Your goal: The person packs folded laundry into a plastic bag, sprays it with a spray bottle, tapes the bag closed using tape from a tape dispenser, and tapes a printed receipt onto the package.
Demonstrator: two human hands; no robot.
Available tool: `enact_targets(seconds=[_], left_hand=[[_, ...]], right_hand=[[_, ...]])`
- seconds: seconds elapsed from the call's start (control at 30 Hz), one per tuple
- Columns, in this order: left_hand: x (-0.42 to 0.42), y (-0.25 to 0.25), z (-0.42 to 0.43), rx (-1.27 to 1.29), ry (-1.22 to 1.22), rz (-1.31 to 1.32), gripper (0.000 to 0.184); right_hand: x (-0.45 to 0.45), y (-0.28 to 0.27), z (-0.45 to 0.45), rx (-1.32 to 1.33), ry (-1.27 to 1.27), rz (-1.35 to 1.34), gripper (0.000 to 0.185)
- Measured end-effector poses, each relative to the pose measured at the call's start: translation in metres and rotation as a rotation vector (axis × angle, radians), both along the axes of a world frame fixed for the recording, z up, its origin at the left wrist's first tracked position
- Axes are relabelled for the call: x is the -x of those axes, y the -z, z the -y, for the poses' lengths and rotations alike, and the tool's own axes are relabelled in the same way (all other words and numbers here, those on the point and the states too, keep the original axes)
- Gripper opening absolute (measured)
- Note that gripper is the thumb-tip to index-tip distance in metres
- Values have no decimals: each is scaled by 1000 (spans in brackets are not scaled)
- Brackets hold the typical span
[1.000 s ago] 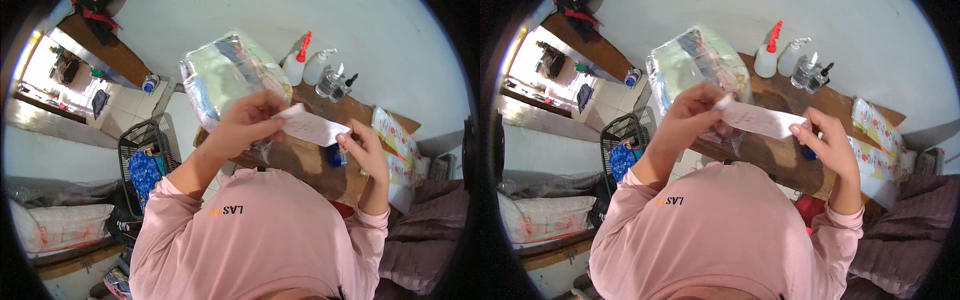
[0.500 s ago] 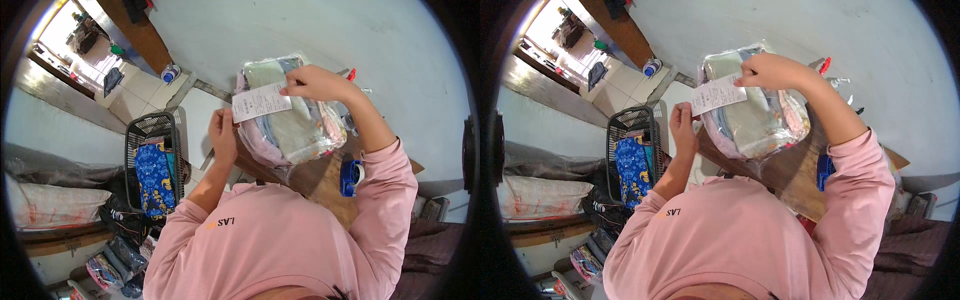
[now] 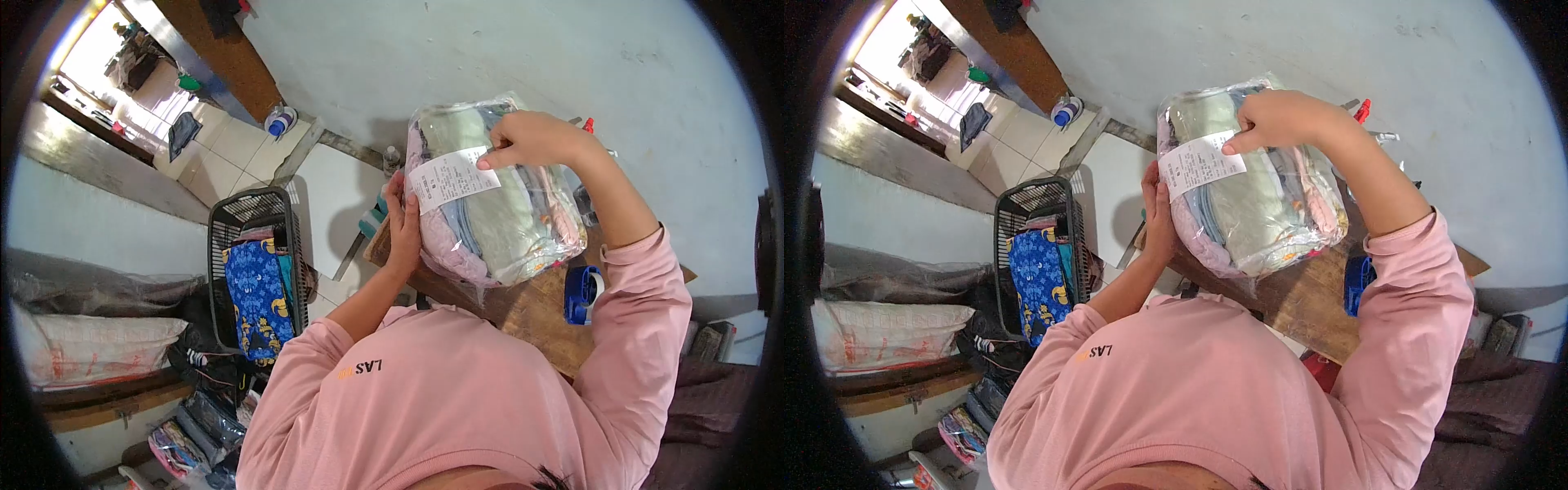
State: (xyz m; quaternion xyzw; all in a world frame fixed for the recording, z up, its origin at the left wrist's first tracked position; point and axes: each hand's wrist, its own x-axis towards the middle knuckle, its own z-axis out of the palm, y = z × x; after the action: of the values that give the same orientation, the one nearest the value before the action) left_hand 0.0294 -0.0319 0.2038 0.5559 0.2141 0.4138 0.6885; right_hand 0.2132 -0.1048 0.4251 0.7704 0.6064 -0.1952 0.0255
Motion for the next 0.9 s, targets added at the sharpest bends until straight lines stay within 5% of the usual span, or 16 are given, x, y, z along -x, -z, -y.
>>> enact_targets(seconds=[0.13,0.23,0.3,0.37,0.4,0.5,0.57,0.6,0.67,0.9], left_hand=[[7,13,-14,-121,138,-18,56],[5,42,-36,73,214,-41,61],[0,54,-67,107,231,-203,69],[-7,28,-80,94,217,-258,75],[-12,19,-85,89,212,-288,78],[-31,8,-72,296,389,-218,73],[-40,2,-64,502,406,-198,75],[-45,-1,-60,605,406,-188,76],[-44,16,-62,572,452,-110,76],[-13,-57,-17,471,410,-190,80]], right_hand=[[-14,3,20,27,185,175,57],[-41,29,77,-455,418,-3,51],[-40,69,124,-1084,659,-205,43],[-26,140,181,-1328,736,34,42],[-1,172,196,-1359,636,53,46],[78,221,204,-895,686,-135,103],[99,283,194,-840,676,-274,123],[107,301,169,-1158,726,-584,127],[103,322,155,-1020,843,-205,126],[52,220,142,-1175,862,-445,93]])
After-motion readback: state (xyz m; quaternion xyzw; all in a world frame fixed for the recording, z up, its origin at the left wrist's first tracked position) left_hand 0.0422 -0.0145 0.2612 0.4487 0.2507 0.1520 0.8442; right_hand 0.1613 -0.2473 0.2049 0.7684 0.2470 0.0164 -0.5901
